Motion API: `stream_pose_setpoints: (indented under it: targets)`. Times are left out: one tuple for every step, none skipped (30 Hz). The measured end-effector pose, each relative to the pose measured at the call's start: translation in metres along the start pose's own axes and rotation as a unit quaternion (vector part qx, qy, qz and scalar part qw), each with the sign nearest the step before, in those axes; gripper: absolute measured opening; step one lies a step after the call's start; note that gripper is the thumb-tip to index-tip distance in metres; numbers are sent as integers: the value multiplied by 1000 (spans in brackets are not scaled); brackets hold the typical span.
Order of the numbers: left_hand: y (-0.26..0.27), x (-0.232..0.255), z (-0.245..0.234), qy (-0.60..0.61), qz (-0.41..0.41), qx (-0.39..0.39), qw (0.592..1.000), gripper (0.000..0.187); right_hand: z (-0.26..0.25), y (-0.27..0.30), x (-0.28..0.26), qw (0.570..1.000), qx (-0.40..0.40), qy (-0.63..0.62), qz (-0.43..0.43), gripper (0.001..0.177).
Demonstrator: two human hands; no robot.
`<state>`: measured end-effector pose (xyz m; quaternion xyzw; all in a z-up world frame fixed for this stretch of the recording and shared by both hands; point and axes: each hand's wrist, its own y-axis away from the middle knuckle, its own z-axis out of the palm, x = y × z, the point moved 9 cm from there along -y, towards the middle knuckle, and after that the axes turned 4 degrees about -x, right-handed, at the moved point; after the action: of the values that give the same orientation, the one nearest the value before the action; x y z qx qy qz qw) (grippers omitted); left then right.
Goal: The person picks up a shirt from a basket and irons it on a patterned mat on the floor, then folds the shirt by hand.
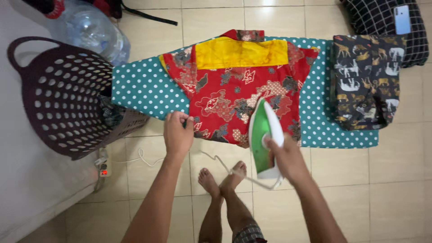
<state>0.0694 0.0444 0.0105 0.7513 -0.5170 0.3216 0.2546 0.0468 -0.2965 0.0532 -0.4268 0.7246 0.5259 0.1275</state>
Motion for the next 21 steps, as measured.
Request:
stream_pose_setpoints:
  targets:
    - [3, 2, -4, 24, -40, -9, 999, 22, 13, 7, -1, 1000, -8, 3, -7, 34]
    - [7, 7, -9, 47, -79, -18, 996, 26, 25, 10, -5, 1000, -16, 5, -15, 34]
    - [12, 21, -13, 59, -78, -55, 994, 31, 40, 10, -15, 998, -34, -32, -43, 30]
    - [16, 36, -17, 71, -76, -91, 990, 37, 58, 11, -27, 994, -53, -70, -72, 27]
    - [21, 45, -19, 94, -106, -135, 981, 39, 76, 15, -39, 987, -74, -107, -97, 26]
    - [25, 54, -22, 116, -137, -177, 968, 40, 91, 18, -60, 977, -81, -116, -160, 27]
    - [28, 60, -26, 139, -167, -218, 952, 42, 105, 20, -85, 963, -88, -125, -223, 29]
    - [24, 69, -42, 157, -149, -201, 955, 40, 119, 25, -110, 944, -96, -135, -285, 32]
    - [15, 78, -55, 177, -123, -181, 960, 39, 140, 23, -123, 951, -129, -118, -254, 32]
    - [6, 84, -68, 195, -97, -162, 962, 39, 158, 23, -135, 956, -162, -101, -224, 32]
    - [0, 82, -81, 205, -92, -141, 964, 36, 167, 30, -155, 947, -153, -73, -273, 34]
    - [-9, 77, -95, 214, -87, -120, 965, 34, 175, 36, -175, 935, -143, -46, -322, 37]
    - [-16, 71, -107, 224, -83, -102, 966, 32, 180, 41, -190, 921, -131, -17, -367, 40]
    - [-20, 65, -117, 205, -80, -81, 972, 31, 181, 44, -205, 902, -98, 27, -421, 41]
    - [-24, 59, -126, 188, -77, -62, 977, 30, 181, 45, -218, 877, -62, 72, -471, 42]
    - [-27, 53, -132, 170, -73, -43, 982, 30, 182, 49, -226, 846, -27, 116, -519, 43]
    - [-29, 48, -137, 144, -66, -28, 987, 30, 179, 44, -223, 850, -21, 104, -516, 42]
    - [-31, 42, -140, 119, -60, -13, 991, 30, 171, 38, -217, 854, -15, 92, -512, 41]
    - [-34, 36, -143, 95, -52, 1, 994, 30, 162, 28, -211, 857, -8, 81, -509, 40]
    - [-38, 30, -144, 106, -43, 10, 993, 28, 152, 16, -201, 864, 13, 92, -494, 38]
    - [-40, 22, -141, 117, -35, 19, 992, 26, 141, 3, -186, 871, 34, 103, -479, 36]
